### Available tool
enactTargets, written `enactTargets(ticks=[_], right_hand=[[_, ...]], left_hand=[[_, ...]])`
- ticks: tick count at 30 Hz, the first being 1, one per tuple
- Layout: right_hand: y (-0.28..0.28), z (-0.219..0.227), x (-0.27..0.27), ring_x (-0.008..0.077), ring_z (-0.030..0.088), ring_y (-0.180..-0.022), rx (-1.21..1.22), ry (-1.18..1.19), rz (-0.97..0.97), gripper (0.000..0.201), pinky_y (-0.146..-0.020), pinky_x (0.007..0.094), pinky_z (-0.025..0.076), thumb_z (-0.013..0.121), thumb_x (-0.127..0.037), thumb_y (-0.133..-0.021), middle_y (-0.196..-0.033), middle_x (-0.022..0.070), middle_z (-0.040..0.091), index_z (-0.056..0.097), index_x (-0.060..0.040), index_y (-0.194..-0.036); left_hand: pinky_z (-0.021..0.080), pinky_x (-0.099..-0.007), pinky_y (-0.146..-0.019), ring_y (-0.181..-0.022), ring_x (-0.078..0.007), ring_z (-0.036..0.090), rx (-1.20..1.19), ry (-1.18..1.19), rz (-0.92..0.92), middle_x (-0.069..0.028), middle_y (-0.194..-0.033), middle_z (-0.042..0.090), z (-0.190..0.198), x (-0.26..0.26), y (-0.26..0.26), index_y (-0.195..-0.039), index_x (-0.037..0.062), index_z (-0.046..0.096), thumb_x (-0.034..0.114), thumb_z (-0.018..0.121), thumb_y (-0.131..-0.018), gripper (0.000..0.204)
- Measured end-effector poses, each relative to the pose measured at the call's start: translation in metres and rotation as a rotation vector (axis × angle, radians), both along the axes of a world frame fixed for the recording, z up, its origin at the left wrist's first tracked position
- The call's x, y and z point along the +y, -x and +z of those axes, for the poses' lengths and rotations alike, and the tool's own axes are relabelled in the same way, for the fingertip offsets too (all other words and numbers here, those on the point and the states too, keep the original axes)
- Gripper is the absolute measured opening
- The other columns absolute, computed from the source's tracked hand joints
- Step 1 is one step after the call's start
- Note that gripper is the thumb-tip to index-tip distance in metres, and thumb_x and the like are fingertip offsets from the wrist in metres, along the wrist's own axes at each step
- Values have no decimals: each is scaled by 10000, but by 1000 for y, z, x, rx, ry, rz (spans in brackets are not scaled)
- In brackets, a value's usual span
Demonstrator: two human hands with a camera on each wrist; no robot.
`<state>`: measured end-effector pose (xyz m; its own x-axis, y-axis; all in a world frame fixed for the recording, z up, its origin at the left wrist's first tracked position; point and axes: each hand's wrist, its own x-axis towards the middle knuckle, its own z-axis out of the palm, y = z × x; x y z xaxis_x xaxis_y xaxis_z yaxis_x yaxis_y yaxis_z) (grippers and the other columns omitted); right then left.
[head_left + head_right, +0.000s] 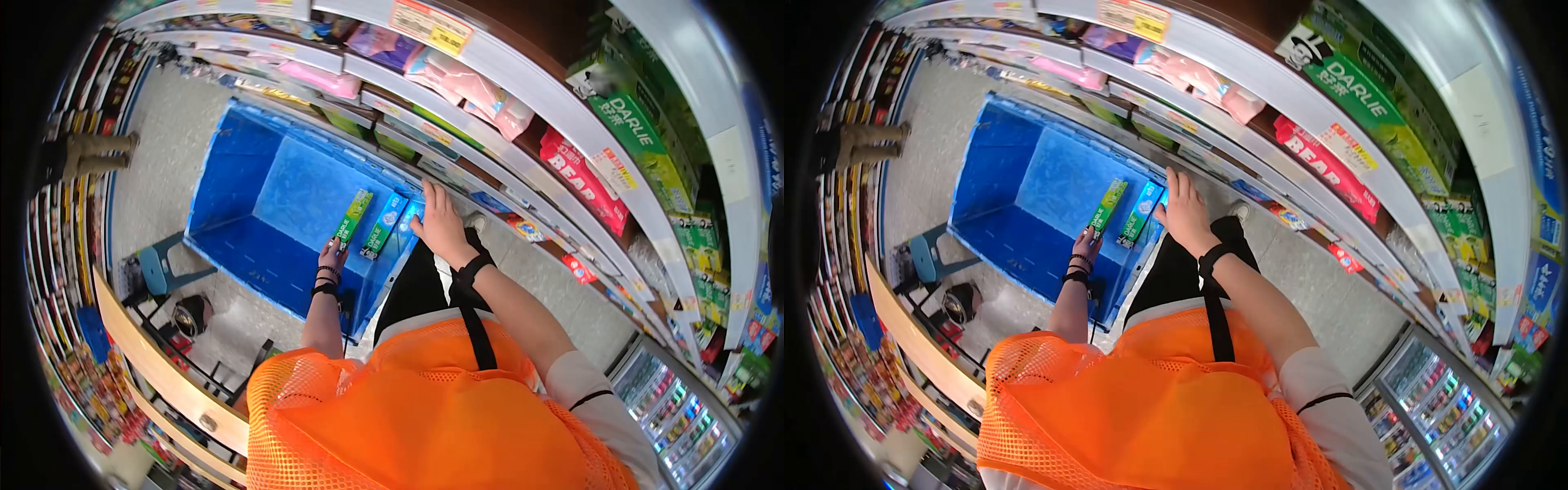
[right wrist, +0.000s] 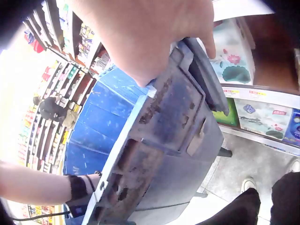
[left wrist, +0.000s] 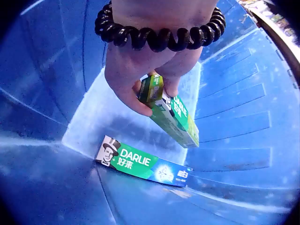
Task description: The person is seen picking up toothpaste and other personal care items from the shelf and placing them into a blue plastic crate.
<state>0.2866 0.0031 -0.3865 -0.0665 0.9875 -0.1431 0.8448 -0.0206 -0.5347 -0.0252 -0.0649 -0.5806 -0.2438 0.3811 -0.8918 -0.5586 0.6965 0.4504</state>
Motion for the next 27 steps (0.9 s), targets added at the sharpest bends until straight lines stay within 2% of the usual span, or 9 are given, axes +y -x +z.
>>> enactTargets(ticks=[5,6,14,16,17,19,20,23,27], right_hand=[[-2,-13,4,383,469,-1182,-53,-44,19,728,-956,433,448,631,-231,-802,-1301,216,414,283,-2,-1399],[-1,-15,6,349,469,-1200,-62,-80,2,711,-940,417,456,633,-212,-779,-1271,202,434,320,-19,-1388],[1,-17,8,344,466,-1201,-99,-40,18,717,-936,409,460,626,-223,-795,-1276,208,427,306,-13,-1400],[1,-19,9,344,468,-1196,-112,-40,16,719,-936,406,460,624,-226,-797,-1275,208,426,303,-9,-1402],[1,-20,9,367,485,-1169,-108,-45,23,728,-940,413,459,632,-227,-801,-1279,220,425,294,3,-1403],[-1,-21,11,389,503,-1142,-115,-52,26,738,-944,419,457,640,-229,-805,-1283,232,423,285,16,-1404],[-1,-21,11,388,503,-1140,-122,-55,30,741,-946,418,455,641,-229,-805,-1280,232,424,283,17,-1405],[-1,-23,13,383,498,-1143,-133,-52,28,744,-956,413,449,642,-229,-802,-1267,230,428,283,21,-1405],[-1,-26,15,371,483,-1155,-114,-59,30,752,-970,400,439,649,-217,-793,-1261,220,424,282,23,-1404]], left_hand=[[552,-359,-718,-905,-226,629,-61,-44,-141,-64,-1054,636,-58,28,-2,-1219,114,577,154,685,-876,362],[528,-346,-802,-969,-204,580,-91,-26,-188,-65,-1071,594,-47,39,-10,-1253,80,539,151,631,-916,356],[511,-359,-829,-1014,-209,589,58,142,-364,-88,-1160,600,-111,48,-10,-1332,115,504,89,644,-864,489],[480,-401,-949,-1107,-296,580,447,187,-1073,-116,-1234,587,-150,46,-9,-1321,176,534,179,774,-729,638],[480,-401,-949,-1107,-296,580,441,186,-1076,-116,-1234,587,-153,45,-13,-1321,176,534,179,774,-729,638],[432,-377,-1020,-1221,-338,500,746,188,-1343,-146,-1345,494,-102,62,-48,-1318,194,539,227,822,-644,732],[409,-396,-1049,-1269,-338,450,769,108,-1322,-154,-1407,410,-93,67,-58,-1357,221,490,179,805,-649,776],[411,-395,-1048,-1255,-337,462,704,-18,-1424,-155,-1398,413,-108,80,-74,-1408,223,408,130,788,-648,855],[402,-394,-1059,-1263,-352,447,589,25,-1387,-169,-1413,391,-107,94,-81,-1445,220,328,51,735,-665,896]])
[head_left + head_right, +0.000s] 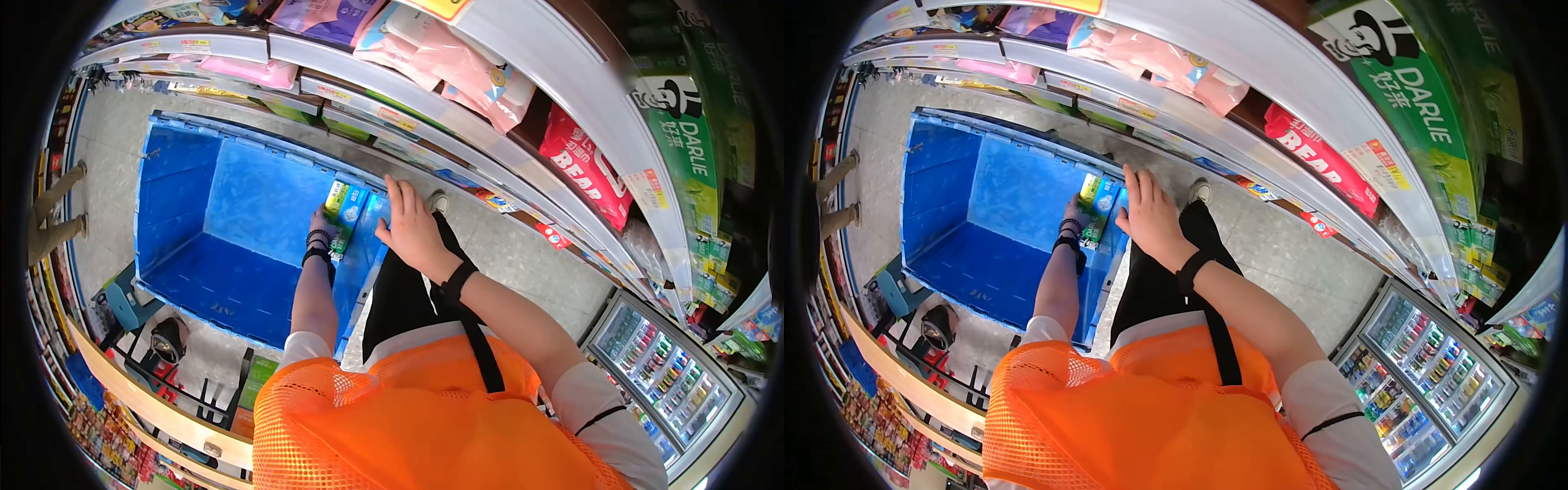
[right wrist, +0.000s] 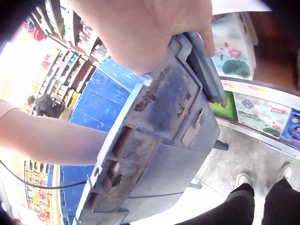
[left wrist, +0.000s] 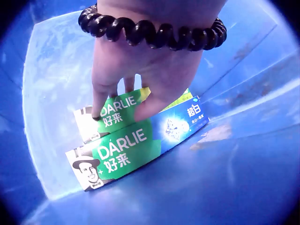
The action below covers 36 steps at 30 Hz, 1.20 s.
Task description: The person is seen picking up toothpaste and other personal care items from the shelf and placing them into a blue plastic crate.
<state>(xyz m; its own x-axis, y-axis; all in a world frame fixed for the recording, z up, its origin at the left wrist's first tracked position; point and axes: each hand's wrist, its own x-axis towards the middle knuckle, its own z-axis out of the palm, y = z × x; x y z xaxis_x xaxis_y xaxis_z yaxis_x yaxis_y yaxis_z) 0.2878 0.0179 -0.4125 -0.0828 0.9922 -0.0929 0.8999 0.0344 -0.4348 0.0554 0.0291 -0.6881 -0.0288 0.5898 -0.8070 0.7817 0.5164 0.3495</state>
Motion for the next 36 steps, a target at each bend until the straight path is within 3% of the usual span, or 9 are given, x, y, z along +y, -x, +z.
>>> enactTargets(ticks=[5,8,13,16,19,24,29,31,36], right_hand=[[-5,7,-2,348,498,-1136,11,-1,7,768,-944,393,457,658,-233,-789,-1255,200,430,278,14,-1410],[-9,14,-2,349,506,-1123,27,24,7,788,-929,393,465,666,-254,-785,-1244,197,436,272,3,-1417],[-22,39,0,370,459,-1230,130,151,60,735,-1015,431,397,645,-288,-848,-1369,241,396,281,0,-1417],[-32,51,-6,379,455,-1235,241,8,37,694,-1032,435,382,639,-263,-854,-1372,244,404,309,6,-1401],[-58,95,-19,369,480,-1210,414,-53,21,503,-1010,418,402,627,-239,-871,-1343,194,453,452,-22,-1290],[-128,205,-52,339,585,-1035,589,-345,-56,270,-877,386,483,602,-160,-874,-1165,133,589,575,-39,-1114],[-211,297,-98,315,599,-1013,381,-716,-201,199,-860,395,480,623,-39,-826,-1080,116,623,620,-35,-1025],[-244,321,-111,305,589,-1059,41,-969,-248,234,-905,412,460,626,-17,-806,-1113,110,623,623,-23,-1040],[-294,356,-120,300,528,-1154,-273,-999,-239,333,-990,422,402,618,-88,-825,-1225,129,571,584,-25,-1151]], left_hand=[[344,-378,-1101,-1351,-362,340,47,-54,-101,-207,-1515,229,-8,-18,-6,-1496,229,223,237,681,-753,872],[307,-388,-1118,-1370,-372,304,43,-26,-8,-229,-1512,234,31,-13,-34,-1479,165,285,412,595,-856,738],[460,-380,-939,-1062,-356,607,-240,-166,10,-226,-1071,661,129,6,-60,-1156,53,643,375,549,-918,411],[506,-330,-811,-909,-225,661,-579,-198,129,-151,-1001,694,186,7,-68,-1138,8,629,294,512,-960,357],[509,-307,-765,-869,-173,658,-570,-354,107,-120,-973,691,256,-3,-90,-1131,-1,609,319,509,-970,372],[511,-415,-805,-931,-354,645,-70,-688,-289,-190,-1075,655,301,-36,-129,-1270,111,554,415,575,-901,478],[496,-461,-830,-988,-388,610,74,-573,-274,-189,-1066,658,305,-42,-140,-1302,163,555,429,557,-898,484],[493,-448,-856,-1022,-388,600,59,-596,-269,-196,-1108,643,305,-40,-141,-1291,141,562,416,562,-898,480],[482,-434,-891,-1060,-388,585,45,-603,-285,-205,-1141,629,308,-45,-145,-1295,107,551,396,562,-902,487]])
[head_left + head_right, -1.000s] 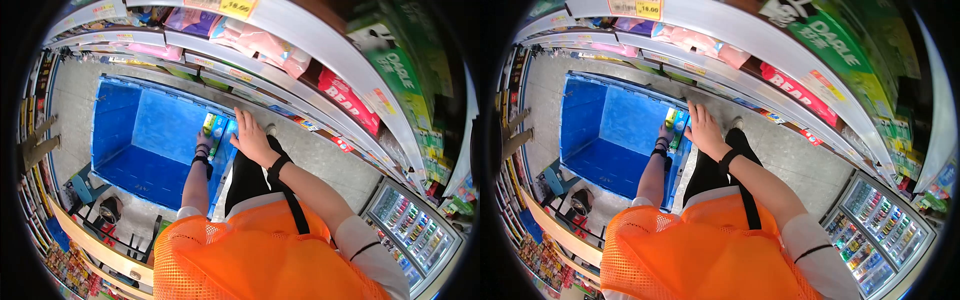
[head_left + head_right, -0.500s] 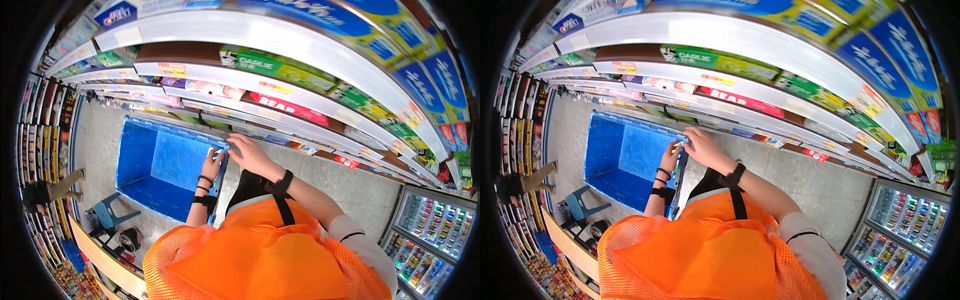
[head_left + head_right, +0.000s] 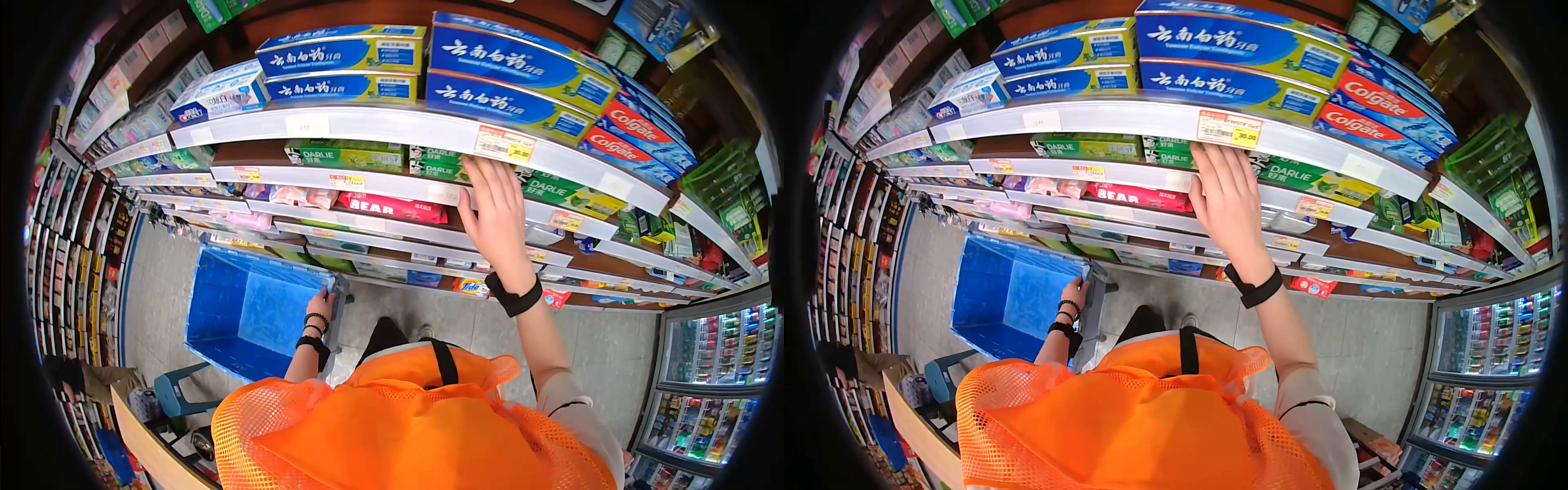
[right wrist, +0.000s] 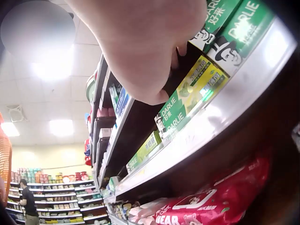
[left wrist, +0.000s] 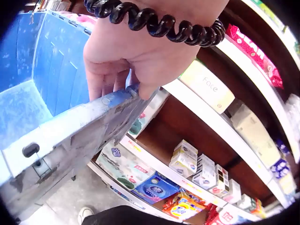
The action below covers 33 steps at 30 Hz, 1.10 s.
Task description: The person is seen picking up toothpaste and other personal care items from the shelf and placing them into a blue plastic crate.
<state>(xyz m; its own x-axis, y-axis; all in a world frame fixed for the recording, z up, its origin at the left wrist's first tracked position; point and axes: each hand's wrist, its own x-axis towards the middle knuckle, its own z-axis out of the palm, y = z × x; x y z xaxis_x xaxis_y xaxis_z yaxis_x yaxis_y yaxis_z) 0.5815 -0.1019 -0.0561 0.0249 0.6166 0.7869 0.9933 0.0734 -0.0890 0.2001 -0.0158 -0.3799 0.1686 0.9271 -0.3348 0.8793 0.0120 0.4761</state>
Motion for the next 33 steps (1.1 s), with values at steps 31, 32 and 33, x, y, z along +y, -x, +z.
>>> enactTargets(ticks=[31,32,33], right_hand=[[107,-29,9,302,619,-984,731,523,610,292,-861,361,487,687,-165,-833,-1078,132,643,660,-50,-1099],[111,-37,16,297,631,-970,814,621,672,283,-864,354,487,689,-173,-835,-1068,135,656,669,-44,-1086],[117,-42,22,236,643,-963,872,706,707,267,-856,319,486,700,-161,-835,-1039,120,667,682,-49,-1078]], left_hand=[[460,-371,-978,-1222,-258,512,-1237,334,-105,-134,-1339,487,206,-32,-9,-1444,59,304,108,587,-933,586],[465,-363,-971,-1215,-246,519,-1335,360,-49,-132,-1334,482,215,-35,-7,-1450,58,283,102,589,-932,603],[487,-349,-938,-1175,-226,543,-1352,326,-29,-112,-1258,531,224,-38,-6,-1435,58,304,87,571,-937,566]])
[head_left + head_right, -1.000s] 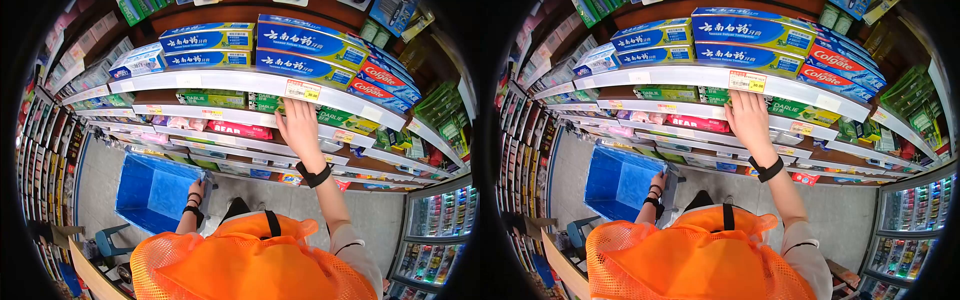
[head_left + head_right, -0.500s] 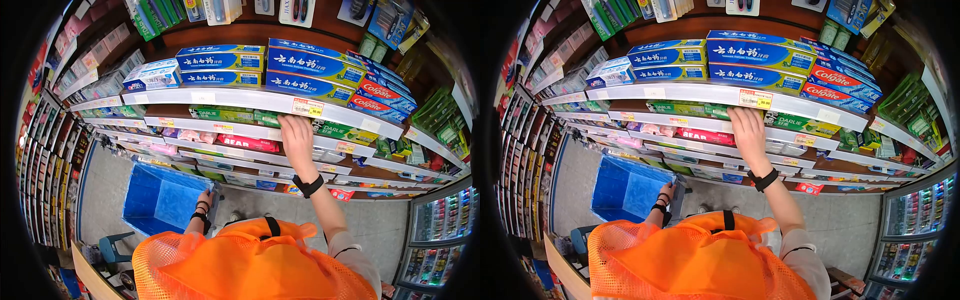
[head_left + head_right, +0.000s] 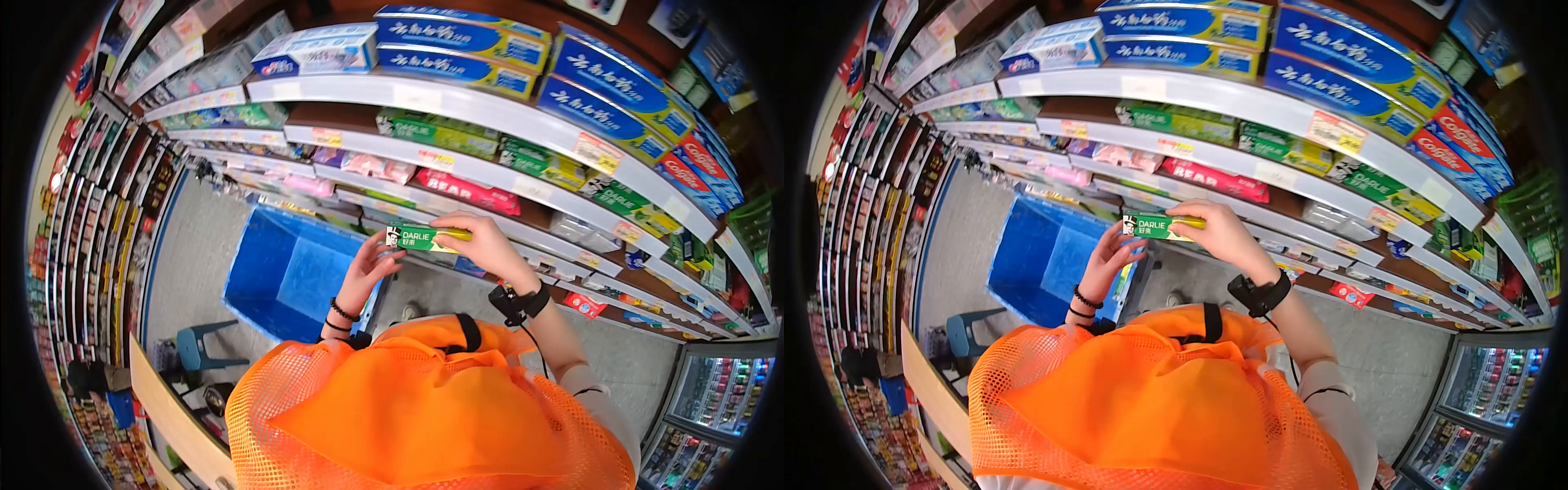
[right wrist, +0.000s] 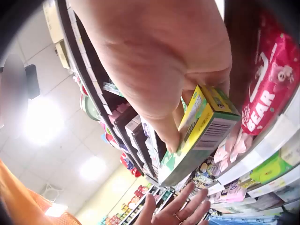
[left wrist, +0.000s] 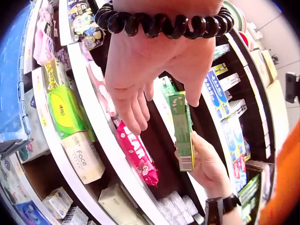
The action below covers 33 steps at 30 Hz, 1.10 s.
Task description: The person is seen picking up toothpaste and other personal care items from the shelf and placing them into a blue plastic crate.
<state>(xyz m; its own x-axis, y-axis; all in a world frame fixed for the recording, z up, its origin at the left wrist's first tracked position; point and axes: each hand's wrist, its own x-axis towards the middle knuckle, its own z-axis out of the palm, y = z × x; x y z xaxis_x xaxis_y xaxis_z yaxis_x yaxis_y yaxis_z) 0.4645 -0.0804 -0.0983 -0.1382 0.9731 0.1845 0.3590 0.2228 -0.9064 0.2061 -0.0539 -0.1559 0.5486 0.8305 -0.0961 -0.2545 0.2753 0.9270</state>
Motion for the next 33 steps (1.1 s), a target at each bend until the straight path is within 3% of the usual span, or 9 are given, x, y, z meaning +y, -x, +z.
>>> enactTargets(ticks=[7,13,15,17,20,23,25,28,33], right_hand=[[37,-25,18,239,641,-930,-66,122,215,267,-831,317,490,688,-177,-844,-1027,109,671,679,-38,-1072],[75,-59,22,256,636,-967,-148,364,360,324,-829,330,490,672,-251,-855,-1057,133,660,660,-41,-1100],[91,-84,17,314,601,-1029,-280,327,214,411,-890,387,464,635,-307,-873,-1132,160,627,598,-50,-1191],[103,-120,14,344,528,-1153,-348,317,259,524,-964,409,429,596,-340,-892,-1259,195,546,485,-32,-1302],[123,-150,7,400,431,-1251,-419,445,262,600,-1025,425,391,586,-315,-896,-1366,241,434,383,12,-1356],[145,-175,-2,414,409,-1272,-536,330,225,597,-1042,434,375,590,-295,-891,-1421,245,369,379,2,-1363],[162,-189,-3,382,319,-1354,-576,229,221,649,-1068,437,352,639,-245,-849,-1491,225,257,359,-14,-1387],[178,-213,0,379,265,-1382,-619,205,222,679,-1100,432,299,624,-242,-869,-1526,228,175,314,15,-1416],[192,-269,2,394,460,-1224,-582,198,22,575,-1006,427,413,592,-277,-912,-1480,205,299,399,47,-1345]], left_hand=[[512,-309,-861,-999,-138,582,63,12,149,-57,-1101,585,-9,-10,26,-1431,83,315,91,558,-946,542],[531,-271,-785,-881,-128,616,145,42,172,-41,-1032,614,-71,-24,61,-1214,57,542,164,588,-948,291],[531,-264,-783,-916,-144,632,101,373,290,-59,-1073,620,-94,-33,84,-1228,72,533,174,579,-953,297],[537,-272,-773,-954,-182,642,73,470,399,-87,-1089,620,-143,-42,115,-1229,80,531,193,588,-949,308],[553,-305,-737,-943,-222,644,82,798,811,-116,-1070,618,-213,-51,161,-1212,80,533,190,592,-943,296],[562,-314,-595,-815,-231,661,166,900,1084,-133,-989,625,-334,-52,207,-1135,80,547,158,590,-930,223],[536,-307,-491,-673,-218,651,491,785,1094,-128,-887,629,-402,-44,232,-1082,78,543,150,606,-907,199],[503,-288,-474,-600,-171,625,702,739,1035,-92,-803,627,-432,-27,229,-1056,81,553,173,595,-916,173],[516,-299,-526,-618,-161,626,730,652,1023,-83,-799,625,-495,10,213,-1101,82,543,169,584,-928,198]])
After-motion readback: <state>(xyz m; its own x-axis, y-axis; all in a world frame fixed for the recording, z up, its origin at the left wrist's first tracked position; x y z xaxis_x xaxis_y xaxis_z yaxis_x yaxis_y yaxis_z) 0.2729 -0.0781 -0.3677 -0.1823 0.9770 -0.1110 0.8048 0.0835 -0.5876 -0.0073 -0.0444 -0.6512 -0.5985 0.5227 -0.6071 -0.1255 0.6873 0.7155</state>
